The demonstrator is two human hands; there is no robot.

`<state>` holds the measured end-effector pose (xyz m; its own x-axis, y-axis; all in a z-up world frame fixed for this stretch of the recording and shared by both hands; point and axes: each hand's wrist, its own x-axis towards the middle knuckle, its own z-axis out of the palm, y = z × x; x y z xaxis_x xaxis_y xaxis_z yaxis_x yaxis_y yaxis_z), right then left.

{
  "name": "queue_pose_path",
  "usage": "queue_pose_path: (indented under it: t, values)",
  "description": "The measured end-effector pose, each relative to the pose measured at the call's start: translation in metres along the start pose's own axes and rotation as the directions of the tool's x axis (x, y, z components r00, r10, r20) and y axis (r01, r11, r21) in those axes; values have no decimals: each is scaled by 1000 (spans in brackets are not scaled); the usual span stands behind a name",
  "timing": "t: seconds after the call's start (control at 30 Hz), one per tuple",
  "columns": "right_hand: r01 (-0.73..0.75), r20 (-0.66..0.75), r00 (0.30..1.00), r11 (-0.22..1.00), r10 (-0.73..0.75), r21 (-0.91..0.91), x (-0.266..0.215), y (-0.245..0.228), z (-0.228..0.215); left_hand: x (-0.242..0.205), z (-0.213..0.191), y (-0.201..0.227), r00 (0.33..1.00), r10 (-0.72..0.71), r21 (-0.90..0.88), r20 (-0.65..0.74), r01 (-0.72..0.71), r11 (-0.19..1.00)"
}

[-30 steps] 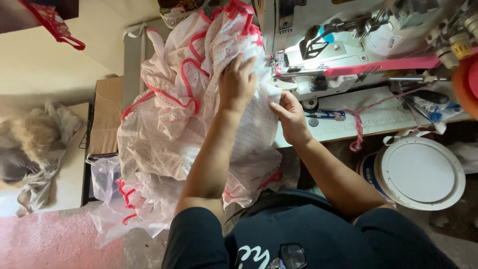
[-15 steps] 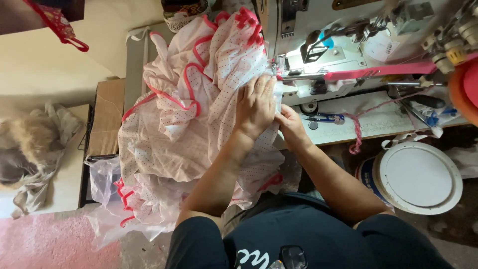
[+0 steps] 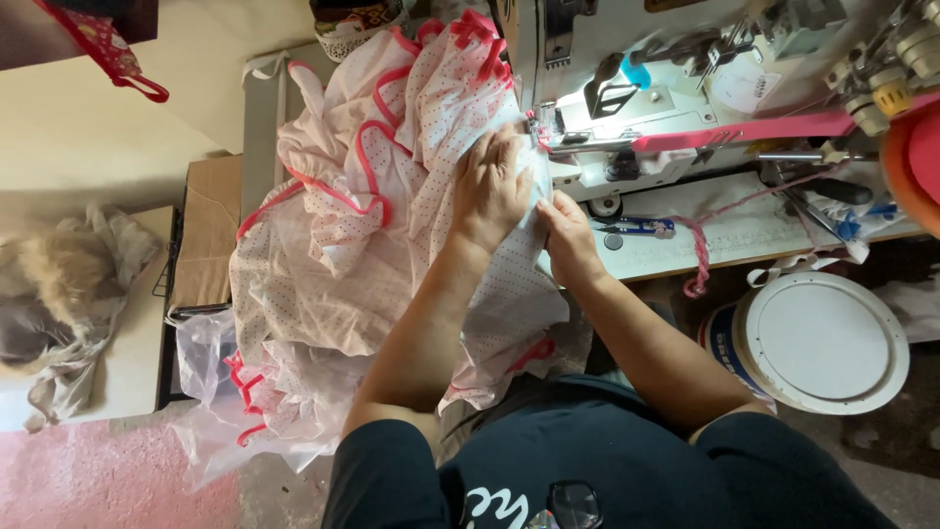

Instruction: Sorting and inspecting white fabric garments with pink trim at a sewing workstation.

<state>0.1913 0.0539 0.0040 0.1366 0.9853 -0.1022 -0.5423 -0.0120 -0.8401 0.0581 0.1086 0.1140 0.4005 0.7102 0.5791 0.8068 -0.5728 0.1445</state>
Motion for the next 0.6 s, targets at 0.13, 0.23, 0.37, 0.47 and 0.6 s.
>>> queue_pose_path:
  t: [0.13, 0.23, 0.37, 0.47, 0.6]
  values:
    - [19, -1, 1000, 998, -19, -60, 4, 13, -11, 10, 2, -16, 999, 36, -146, -33, -41, 988]
    - [54, 35, 998, 990, -50, -130, -13, -3, 0, 8, -8, -20, 988, 136, -295, -71, -151, 944]
    - [259, 164, 964, 861, -207, -437, -52, -57, 32, 5, -23, -22, 956, 273, -262, -111, -293, 919]
    - [320, 210, 947, 740, -242, -591, -43, -25, 0, 8, -21, -28, 952, 305, -236, -27, -303, 923]
    - [317, 234, 948, 677, -215, -664, -43, -44, 2, -8, -24, -8, 966, 257, -147, -33, -259, 955]
